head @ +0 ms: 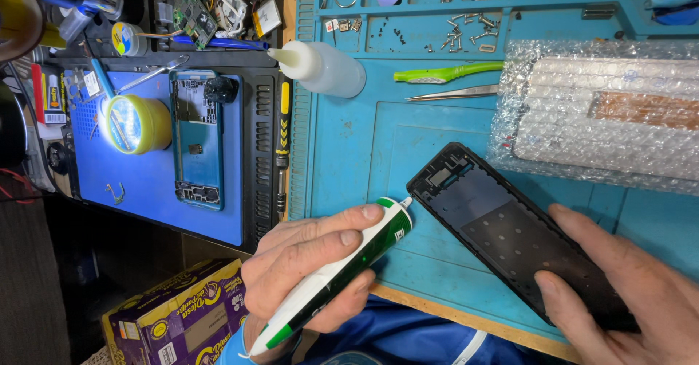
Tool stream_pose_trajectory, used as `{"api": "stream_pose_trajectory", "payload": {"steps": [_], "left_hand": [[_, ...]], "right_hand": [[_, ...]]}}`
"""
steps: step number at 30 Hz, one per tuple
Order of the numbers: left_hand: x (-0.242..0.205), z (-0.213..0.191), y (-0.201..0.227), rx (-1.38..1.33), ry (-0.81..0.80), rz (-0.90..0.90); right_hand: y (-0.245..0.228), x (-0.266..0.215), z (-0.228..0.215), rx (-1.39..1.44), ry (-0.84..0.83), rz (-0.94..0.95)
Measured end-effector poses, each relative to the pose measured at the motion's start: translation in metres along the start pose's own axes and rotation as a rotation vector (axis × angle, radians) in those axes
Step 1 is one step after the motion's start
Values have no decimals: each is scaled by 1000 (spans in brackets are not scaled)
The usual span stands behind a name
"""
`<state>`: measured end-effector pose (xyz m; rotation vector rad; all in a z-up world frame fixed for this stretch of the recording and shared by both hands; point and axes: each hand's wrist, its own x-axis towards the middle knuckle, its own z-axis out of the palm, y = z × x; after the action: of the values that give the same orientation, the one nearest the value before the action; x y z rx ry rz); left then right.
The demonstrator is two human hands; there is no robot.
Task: The person applies a line of adhesive from a green and white tube along the inner edge of a black smartphone frame. They hold the frame with one hand and squeeze the tube with the other, moving along the perimeter to cover the edge.
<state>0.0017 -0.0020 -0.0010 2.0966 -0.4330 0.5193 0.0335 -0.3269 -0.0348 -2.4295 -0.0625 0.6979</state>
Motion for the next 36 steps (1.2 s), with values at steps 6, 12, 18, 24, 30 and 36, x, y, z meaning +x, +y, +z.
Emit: {"api": "stream_pose_trajectory", "payload": {"steps": [6, 12, 18, 24, 30, 36], "left_hand": [[2, 1, 7, 8, -31, -37], [5, 1, 11, 8, -61, -34], [1, -1, 4, -12, -55, -29], [4, 0, 9, -10, -69, -36], [3, 2, 3, -1, -8, -3], [-5, -5, -3, 24, 51, -1]], "right_hand": [[2, 3, -2, -41, -62, 43], [1, 1, 0, -19, 12, 6], [-1, 0, 0, -13, -8, 24], [-1, 0, 0, -14, 17, -4], [-7, -1, -4, 3, 36, -8], [-23, -4, -11, -31, 82, 30]]}}
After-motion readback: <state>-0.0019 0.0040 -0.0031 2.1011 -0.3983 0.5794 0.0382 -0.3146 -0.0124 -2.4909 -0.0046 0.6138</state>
